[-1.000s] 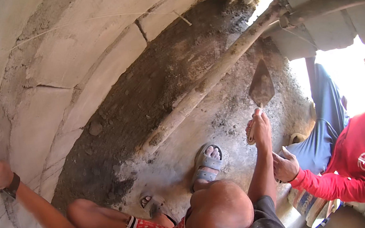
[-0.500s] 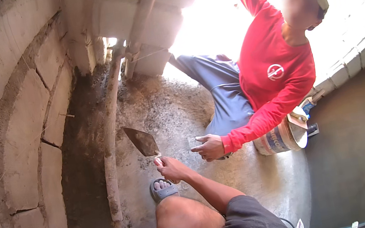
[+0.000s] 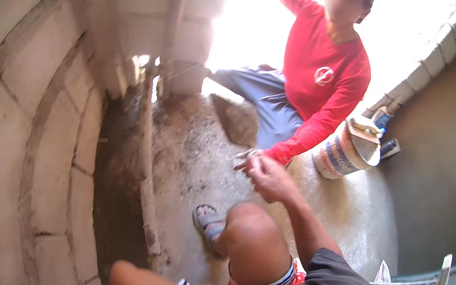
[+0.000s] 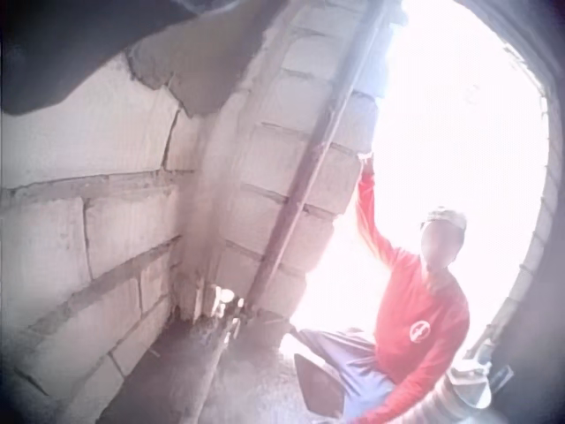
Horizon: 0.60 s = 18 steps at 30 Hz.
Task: The person picks up a trowel, pours water from a bucket onto the ground along the wall, and scrapes and spreads mortar along the base of the wall using the trowel.
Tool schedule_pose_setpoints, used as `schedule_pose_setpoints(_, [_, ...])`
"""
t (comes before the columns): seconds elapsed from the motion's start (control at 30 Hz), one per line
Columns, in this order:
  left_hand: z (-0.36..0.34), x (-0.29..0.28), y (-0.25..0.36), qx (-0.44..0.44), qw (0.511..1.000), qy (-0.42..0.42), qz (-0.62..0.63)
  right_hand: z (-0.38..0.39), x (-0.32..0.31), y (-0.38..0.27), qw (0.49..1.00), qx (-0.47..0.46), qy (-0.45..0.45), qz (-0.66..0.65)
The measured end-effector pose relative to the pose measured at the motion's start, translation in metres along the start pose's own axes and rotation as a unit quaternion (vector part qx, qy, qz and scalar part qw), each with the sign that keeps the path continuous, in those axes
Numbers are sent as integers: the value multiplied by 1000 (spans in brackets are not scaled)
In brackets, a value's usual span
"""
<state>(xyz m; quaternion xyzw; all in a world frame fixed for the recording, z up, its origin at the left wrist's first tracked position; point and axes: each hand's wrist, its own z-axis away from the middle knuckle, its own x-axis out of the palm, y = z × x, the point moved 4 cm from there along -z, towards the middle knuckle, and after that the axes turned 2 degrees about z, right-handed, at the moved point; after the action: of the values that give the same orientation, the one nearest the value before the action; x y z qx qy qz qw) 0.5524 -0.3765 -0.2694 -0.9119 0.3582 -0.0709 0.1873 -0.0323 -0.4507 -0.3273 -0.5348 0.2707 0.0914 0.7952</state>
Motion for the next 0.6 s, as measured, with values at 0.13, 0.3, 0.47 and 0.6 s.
schedule_pose_setpoints(0.13, [5,2,-7,-48,996,-8,71,23,-16,-26,998,-40,32,-23])
schedule_pose_setpoints(0.3, [5,2,-4,-72,992,-1,104,43,-21,-52,994,-107,22,-10])
schedule_pose_setpoints(0.47, [2,0,-6,-78,986,-13,147,51,-16,-79,988,-149,4,-32])
schedule_pose_setpoints(0.6, [-1,-3,-5,-73,984,-9,159,17,15,-99,989,-148,8,-18])
